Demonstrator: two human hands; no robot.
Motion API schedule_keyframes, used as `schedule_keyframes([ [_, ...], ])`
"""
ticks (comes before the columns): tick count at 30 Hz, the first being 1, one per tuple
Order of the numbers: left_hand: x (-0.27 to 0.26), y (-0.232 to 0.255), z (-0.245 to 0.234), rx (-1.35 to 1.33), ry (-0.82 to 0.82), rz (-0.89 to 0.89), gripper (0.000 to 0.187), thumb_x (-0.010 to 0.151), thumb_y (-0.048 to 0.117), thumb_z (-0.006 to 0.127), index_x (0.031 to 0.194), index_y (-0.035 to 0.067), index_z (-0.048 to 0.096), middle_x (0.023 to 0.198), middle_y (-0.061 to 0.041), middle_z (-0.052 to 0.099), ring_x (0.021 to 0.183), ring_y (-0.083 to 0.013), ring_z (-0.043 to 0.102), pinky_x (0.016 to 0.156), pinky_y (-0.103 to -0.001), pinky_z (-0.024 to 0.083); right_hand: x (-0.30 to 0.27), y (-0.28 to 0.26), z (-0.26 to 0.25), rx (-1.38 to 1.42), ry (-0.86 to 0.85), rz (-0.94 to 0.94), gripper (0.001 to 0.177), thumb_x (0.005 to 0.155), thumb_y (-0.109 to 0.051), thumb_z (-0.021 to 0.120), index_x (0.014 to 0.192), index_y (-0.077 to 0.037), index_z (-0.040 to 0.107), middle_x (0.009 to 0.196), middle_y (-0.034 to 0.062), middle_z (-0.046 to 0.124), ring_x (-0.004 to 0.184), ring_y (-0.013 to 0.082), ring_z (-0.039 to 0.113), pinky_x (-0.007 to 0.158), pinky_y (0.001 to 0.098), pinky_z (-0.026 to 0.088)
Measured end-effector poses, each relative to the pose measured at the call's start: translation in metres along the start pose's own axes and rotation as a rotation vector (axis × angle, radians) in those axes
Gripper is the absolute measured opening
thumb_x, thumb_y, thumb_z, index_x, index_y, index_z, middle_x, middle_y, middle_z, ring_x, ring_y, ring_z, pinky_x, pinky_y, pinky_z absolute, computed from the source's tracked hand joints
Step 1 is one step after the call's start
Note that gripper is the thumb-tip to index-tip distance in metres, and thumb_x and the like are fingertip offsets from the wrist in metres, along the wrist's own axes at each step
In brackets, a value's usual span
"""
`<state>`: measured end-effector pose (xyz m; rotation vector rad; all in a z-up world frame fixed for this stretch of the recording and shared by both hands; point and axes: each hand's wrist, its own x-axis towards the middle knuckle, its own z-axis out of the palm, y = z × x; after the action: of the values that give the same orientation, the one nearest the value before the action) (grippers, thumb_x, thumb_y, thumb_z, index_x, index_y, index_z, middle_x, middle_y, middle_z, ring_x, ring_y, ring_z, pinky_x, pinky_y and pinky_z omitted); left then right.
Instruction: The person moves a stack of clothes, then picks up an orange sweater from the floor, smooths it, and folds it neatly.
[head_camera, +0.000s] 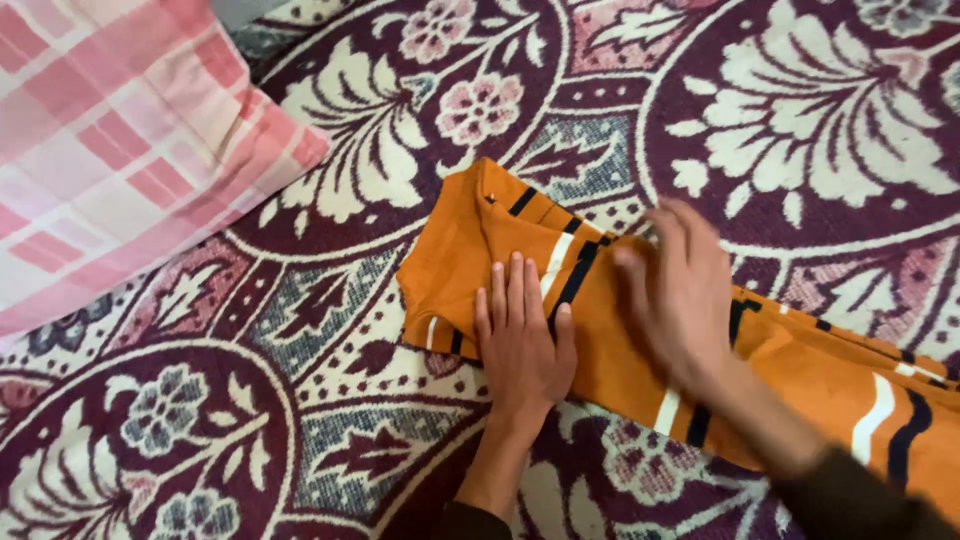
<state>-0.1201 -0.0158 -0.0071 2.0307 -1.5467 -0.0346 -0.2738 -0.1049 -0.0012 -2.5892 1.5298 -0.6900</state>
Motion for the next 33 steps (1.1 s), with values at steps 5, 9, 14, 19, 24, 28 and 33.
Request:
schedule_keyframes([
  [5, 0.004, 0.002, -0.014, -0.003, -0.068, 0.016, 0.071, 0.109, 0.051, 0.017, 0.159, 0.003, 0.034, 0.166, -0.013, 0.031, 0.155, -0.0293, 0.023, 0.126, -0.049, 0.012, -0.05, -0.017, -0.034, -0.085, -0.133, -0.378, 0.073, 0.105, -0.053, 0.032, 0.164, -0.011, 0.023, 0.171, 0.0066, 0.024, 0.159, 0.019, 0.019, 0.13, 0.0408, 0.011],
  [9, 0.0, -0.003, -0.012, -0.015, -0.025, 0.049, 0.068, 0.108, 0.048, 0.027, 0.157, 0.003, 0.039, 0.165, -0.013, 0.035, 0.154, -0.0307, 0.027, 0.125, -0.052, 0.016, -0.072, 0.039, -0.041, -0.521, -0.203, -0.221, 0.078, 0.106, -0.069, 0.0, 0.166, -0.018, 0.001, 0.171, 0.0056, 0.002, 0.158, 0.019, 0.0, 0.127, 0.0432, -0.006],
  [14, 0.005, -0.005, -0.013, -0.007, 0.054, 0.075, 0.064, 0.105, 0.044, 0.041, 0.156, 0.004, 0.042, 0.163, -0.012, 0.038, 0.154, -0.0301, 0.029, 0.125, -0.052, 0.019, -0.091, 0.08, -0.045, -0.599, -0.131, -0.064, 0.083, 0.104, -0.075, 0.01, 0.167, -0.021, 0.006, 0.172, -0.0031, 0.005, 0.159, 0.0148, -0.001, 0.128, 0.0412, -0.009],
  [19, 0.048, -0.025, -0.013, 0.22, -0.078, 0.105, 0.067, 0.108, 0.047, 0.023, 0.161, 0.004, 0.022, 0.169, -0.014, 0.021, 0.156, -0.0327, 0.016, 0.127, -0.05, 0.005, -0.061, 0.019, -0.046, -0.224, -0.104, -0.227, 0.073, 0.102, -0.062, 0.024, 0.163, -0.022, 0.019, 0.172, 0.0052, 0.013, 0.159, 0.0221, 0.007, 0.129, 0.0504, -0.008],
  [24, 0.107, -0.028, -0.017, 0.384, -0.214, 0.354, 0.048, 0.103, 0.029, 0.037, 0.143, 0.004, 0.047, 0.16, -0.018, 0.038, 0.155, -0.0333, 0.025, 0.128, -0.053, 0.012, -0.066, 0.019, -0.023, -0.443, -0.065, -0.237, 0.075, 0.104, -0.066, 0.016, 0.168, -0.025, 0.012, 0.172, -0.0047, 0.012, 0.161, 0.0147, 0.004, 0.13, 0.04, -0.002],
  [28, 0.126, -0.066, -0.042, 0.127, -0.379, 0.143, 0.033, 0.106, 0.028, 0.044, 0.12, 0.011, 0.069, 0.139, -0.012, 0.061, 0.145, -0.0333, 0.043, 0.128, -0.053, 0.019, -0.068, 0.022, -0.02, -0.359, -0.084, -0.196, 0.08, 0.101, -0.067, 0.024, 0.168, -0.025, 0.015, 0.172, -0.0066, 0.015, 0.162, 0.0147, 0.006, 0.129, 0.0387, 0.003],
  [33, 0.159, -0.112, -0.035, -0.151, -0.503, 0.081, 0.018, 0.098, 0.028, 0.065, 0.107, 0.016, 0.076, 0.128, 0.001, 0.063, 0.139, -0.0285, 0.037, 0.115, -0.053, 0.023, -0.025, -0.007, -0.034, 0.117, 0.011, -0.188, 0.073, 0.083, -0.039, 0.065, 0.149, -0.011, 0.048, 0.155, 0.0066, 0.051, 0.147, 0.024, 0.041, 0.125, 0.0519, 0.025],
])
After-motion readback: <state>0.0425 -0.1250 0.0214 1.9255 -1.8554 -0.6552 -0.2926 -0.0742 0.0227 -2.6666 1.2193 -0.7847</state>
